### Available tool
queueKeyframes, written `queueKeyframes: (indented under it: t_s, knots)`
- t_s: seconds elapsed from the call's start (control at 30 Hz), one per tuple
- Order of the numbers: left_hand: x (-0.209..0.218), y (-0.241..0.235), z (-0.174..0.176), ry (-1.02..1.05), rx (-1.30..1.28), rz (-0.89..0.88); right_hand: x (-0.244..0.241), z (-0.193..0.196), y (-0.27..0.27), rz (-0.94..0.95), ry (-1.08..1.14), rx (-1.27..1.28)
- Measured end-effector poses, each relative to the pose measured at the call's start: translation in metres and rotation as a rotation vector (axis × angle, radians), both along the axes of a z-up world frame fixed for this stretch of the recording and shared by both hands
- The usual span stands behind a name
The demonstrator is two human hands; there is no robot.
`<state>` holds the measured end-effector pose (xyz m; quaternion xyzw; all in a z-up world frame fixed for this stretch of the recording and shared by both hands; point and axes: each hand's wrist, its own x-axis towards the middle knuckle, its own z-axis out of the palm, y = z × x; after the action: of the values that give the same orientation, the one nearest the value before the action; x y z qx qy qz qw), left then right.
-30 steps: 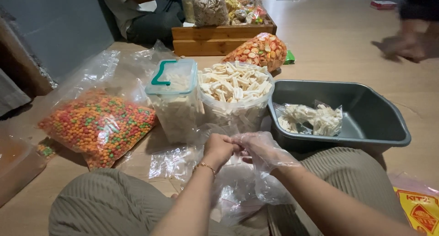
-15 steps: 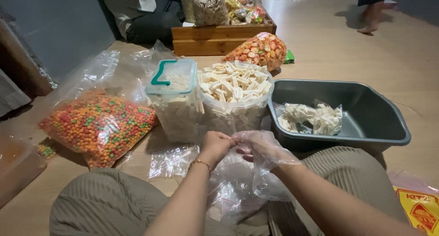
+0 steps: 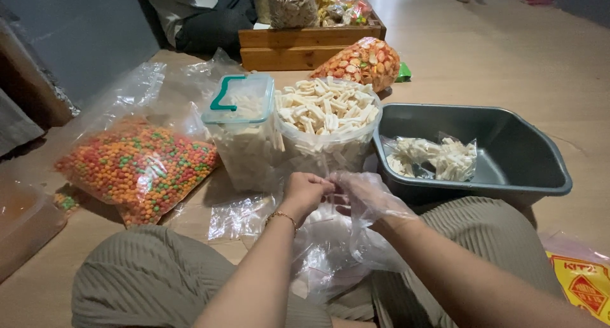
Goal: The person sits on the floor and repeatedly scoops white stick-shaped snacks from a large container into small clear plastic bags. They then place the filled bags into a nearby gray bin. The workspace includes additional snack containers and a bag of colorful round candies.
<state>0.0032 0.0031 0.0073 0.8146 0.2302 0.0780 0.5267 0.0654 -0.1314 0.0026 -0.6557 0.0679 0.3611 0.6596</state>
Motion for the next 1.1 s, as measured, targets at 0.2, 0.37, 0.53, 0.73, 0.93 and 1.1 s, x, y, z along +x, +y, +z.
queueKeyframes:
  t_s: [0.2, 0.37, 0.53, 0.73, 0.93, 1.1]
  knots:
    - [0.011, 0.007, -0.014, -0.002, -0.003, 0.026, -0.002, 0.004, -0.004, 0.025, -0.065, 0.147]
    - [-0.002, 0.011, -0.017, -0.011, 0.016, 0.012, -0.038, 0.04, 0.0, -0.071, -0.037, 0.121]
    - [-0.01, 0.008, -0.005, -0.024, 0.035, 0.016, -0.031, 0.023, 0.009, -0.041, -0.114, 0.097]
    - [-0.002, 0.005, -0.015, -0.025, -0.028, -0.009, -0.015, -0.001, 0.006, -0.107, -0.135, 0.161]
    - [-0.008, 0.007, -0.016, 0.028, -0.326, 0.004, -0.036, 0.034, -0.001, -0.071, -0.072, 0.104]
    - [-0.033, 0.008, 0.009, 0.098, -0.571, -0.038, -0.056, 0.062, -0.004, -0.103, 0.021, 0.203]
